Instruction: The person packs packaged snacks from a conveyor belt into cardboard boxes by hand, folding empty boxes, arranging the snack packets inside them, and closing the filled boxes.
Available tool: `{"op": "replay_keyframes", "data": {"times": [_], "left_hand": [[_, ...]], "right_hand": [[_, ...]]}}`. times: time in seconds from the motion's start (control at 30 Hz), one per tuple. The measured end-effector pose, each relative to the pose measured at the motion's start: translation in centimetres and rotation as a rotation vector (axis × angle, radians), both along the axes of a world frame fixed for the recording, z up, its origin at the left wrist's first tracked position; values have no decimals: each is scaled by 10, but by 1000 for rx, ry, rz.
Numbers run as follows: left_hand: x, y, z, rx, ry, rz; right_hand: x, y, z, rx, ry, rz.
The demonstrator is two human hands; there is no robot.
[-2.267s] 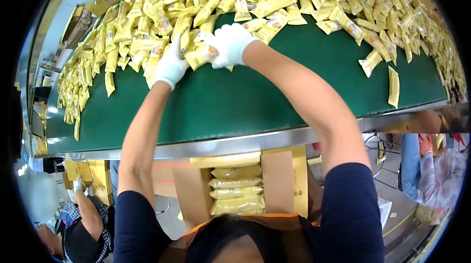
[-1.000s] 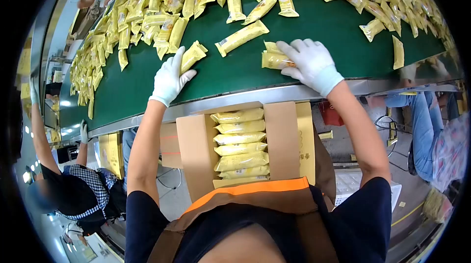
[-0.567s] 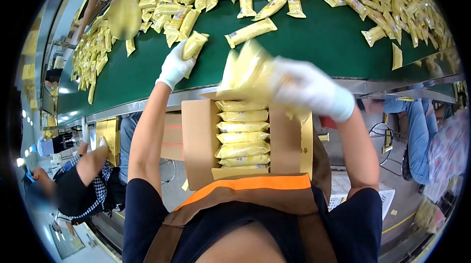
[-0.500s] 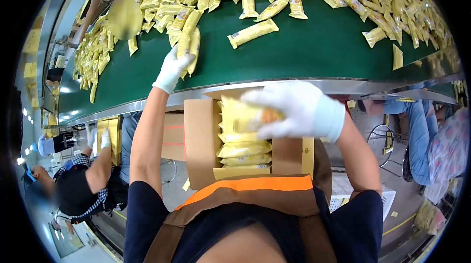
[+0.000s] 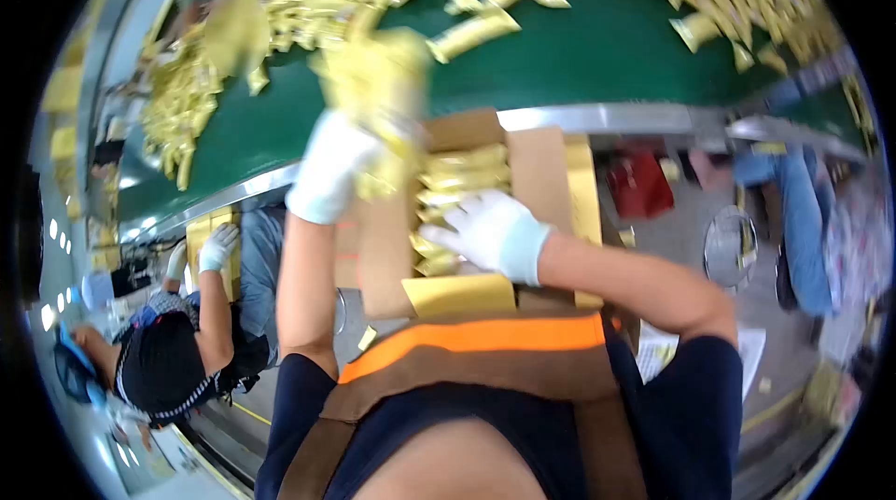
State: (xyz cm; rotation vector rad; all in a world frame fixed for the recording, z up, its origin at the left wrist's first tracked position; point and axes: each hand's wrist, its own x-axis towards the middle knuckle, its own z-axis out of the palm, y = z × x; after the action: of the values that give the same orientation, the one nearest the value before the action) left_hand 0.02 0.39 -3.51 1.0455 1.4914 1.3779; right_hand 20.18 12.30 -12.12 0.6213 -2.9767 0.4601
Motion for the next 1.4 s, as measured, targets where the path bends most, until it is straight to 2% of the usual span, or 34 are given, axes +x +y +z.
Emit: {"op": "replay_keyframes", "data": {"times": [0.03, 0.07, 0.1, 0.13, 0.17, 0.23, 0.3, 0.37, 0.47, 0.53, 0.57, 0.6, 0.63, 0.67, 0.7, 0.73, 0.77, 0.83, 0.93, 1.03, 1.13, 1.2, 1.4], "left_hand": [[8, 4, -14, 129, 261, -17], [10, -2, -22, 62, 706, -109], [30, 1, 6, -367, 1063, -206], [35, -2, -21, -232, 1361, -146], [30, -3, -56, -178, 1314, -126], [36, -4, -68, -267, 1334, -48], [59, -11, -66, -336, 1301, -60], [73, -10, -107, -311, 1317, 8], [83, -22, -81, -303, 1226, -24], [88, -24, -97, -217, 1343, 62], [92, -26, -104, -173, 1403, 110], [94, -28, -102, -260, 1387, 65], [94, -31, -103, -239, 1382, 67], [93, -30, -106, -216, 1377, 70], [93, -30, -107, -193, 1365, 74], [92, -30, -107, -203, 1341, 54], [91, -29, -108, -213, 1318, 35], [90, -29, -107, -210, 1327, 27], [93, -26, -103, -189, 1358, 72], [95, -26, -100, -201, 1284, 88], [93, -23, -99, -207, 1221, 74], [93, -23, -98, -214, 1172, 66], [61, -34, -75, 83, 1377, 212]], "right_hand": [[-4, -2, 1, 4, 17, -14], [-6, -4, 4, -45, 14, -9], [-8, -6, 0, -7, 117, -26], [-6, -8, 13, 14, 17, -17], [-4, -6, 15, -106, -5, 20], [-1, -4, 31, -262, 108, 73], [19, -2, 18, -270, 141, -5], [31, 8, 16, -234, 155, 58], [41, 13, 23, -150, 110, 138], [42, 19, 33, -148, 64, 171], [43, 23, 42, -267, 5, 153], [42, 28, 51, -387, -57, 137], [43, 32, 58, -508, -117, 121], [46, 43, 63, -609, -124, -34], [40, 59, 68, -577, -109, -91], [30, 69, 73, -377, 75, -61], [23, 82, 70, -187, 88, 0], [6, 87, 65, 30, 89, 128], [-9, 90, 54, 112, 115, 241], [-24, 91, 39, 72, 196, 343], [-37, 100, 2, 10, 100, 402], [-39, 101, -7, -24, 129, 388], [-26, 85, -5, -55, 163, 292]]}}
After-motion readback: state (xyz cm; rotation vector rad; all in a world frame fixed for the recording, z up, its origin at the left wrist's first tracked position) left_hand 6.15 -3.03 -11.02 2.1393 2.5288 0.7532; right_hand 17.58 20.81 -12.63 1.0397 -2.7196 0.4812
